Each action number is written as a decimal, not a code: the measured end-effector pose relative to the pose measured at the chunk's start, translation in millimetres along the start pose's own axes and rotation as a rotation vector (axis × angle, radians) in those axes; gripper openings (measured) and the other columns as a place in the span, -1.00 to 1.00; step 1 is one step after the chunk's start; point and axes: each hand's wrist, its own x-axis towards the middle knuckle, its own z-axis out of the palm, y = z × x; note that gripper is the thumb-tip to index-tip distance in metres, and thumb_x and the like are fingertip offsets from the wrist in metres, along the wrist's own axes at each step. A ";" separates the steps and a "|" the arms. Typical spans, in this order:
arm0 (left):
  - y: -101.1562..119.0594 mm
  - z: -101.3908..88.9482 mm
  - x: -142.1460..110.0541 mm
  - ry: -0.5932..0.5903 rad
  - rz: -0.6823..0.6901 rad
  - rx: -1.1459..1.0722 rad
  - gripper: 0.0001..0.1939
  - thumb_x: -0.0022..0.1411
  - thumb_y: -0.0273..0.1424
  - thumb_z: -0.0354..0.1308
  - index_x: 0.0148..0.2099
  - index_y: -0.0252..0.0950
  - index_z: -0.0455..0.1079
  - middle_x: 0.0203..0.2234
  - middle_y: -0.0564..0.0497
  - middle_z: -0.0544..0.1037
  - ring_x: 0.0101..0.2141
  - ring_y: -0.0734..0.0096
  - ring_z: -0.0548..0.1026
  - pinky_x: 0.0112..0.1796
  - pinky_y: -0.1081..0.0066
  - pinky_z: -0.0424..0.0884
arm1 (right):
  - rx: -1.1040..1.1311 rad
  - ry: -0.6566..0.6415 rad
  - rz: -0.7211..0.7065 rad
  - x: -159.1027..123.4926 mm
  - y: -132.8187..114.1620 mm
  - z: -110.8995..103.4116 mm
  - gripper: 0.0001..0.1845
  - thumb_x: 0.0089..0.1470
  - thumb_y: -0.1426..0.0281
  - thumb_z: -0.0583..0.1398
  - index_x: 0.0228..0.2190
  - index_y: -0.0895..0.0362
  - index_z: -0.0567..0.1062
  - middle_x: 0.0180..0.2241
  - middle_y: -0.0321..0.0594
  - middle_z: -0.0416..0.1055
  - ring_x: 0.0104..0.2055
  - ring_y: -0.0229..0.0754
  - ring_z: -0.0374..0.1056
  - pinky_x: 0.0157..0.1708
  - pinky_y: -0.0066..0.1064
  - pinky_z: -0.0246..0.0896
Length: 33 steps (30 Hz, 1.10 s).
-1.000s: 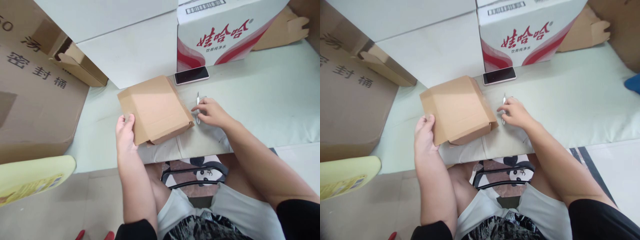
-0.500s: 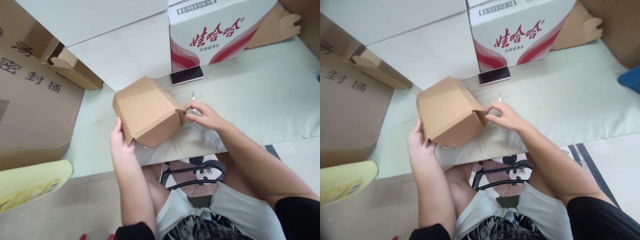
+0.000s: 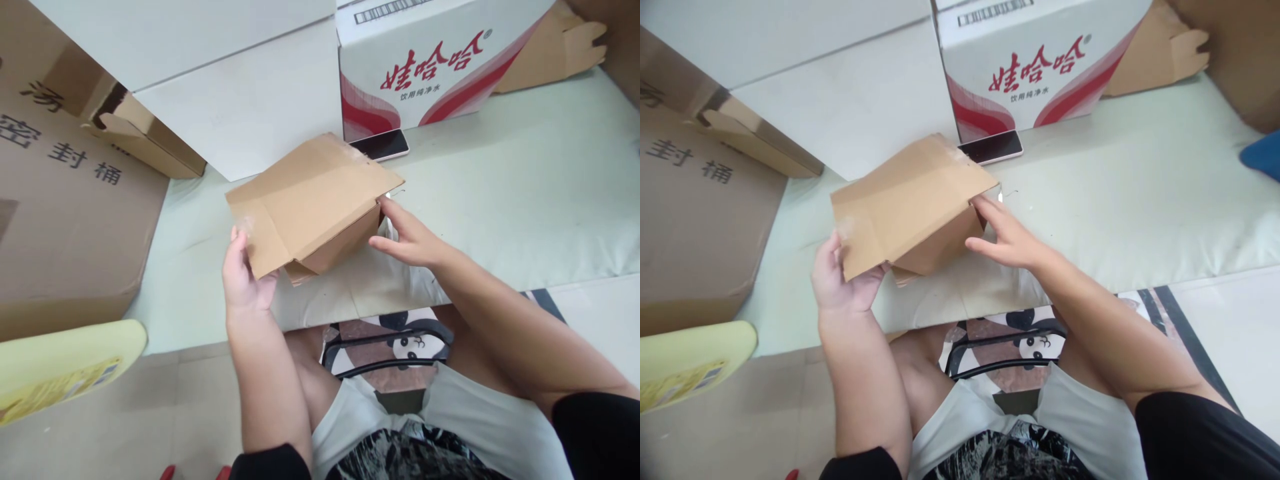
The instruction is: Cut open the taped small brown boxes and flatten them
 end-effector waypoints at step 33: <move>-7.4 5.9 -0.8 0.045 0.238 0.051 -0.63 0.14 -0.15 0.15 -0.04 -0.14 0.52 0.15 -0.02 0.59 0.30 0.08 0.42 0.20 0.28 0.43 | 0.564 0.385 0.434 6.7 -3.1 -1.7 -0.50 0.00 -0.12 0.28 -0.31 0.03 0.37 -0.45 -0.32 0.34 -0.47 -0.21 0.32 -0.52 -0.39 0.21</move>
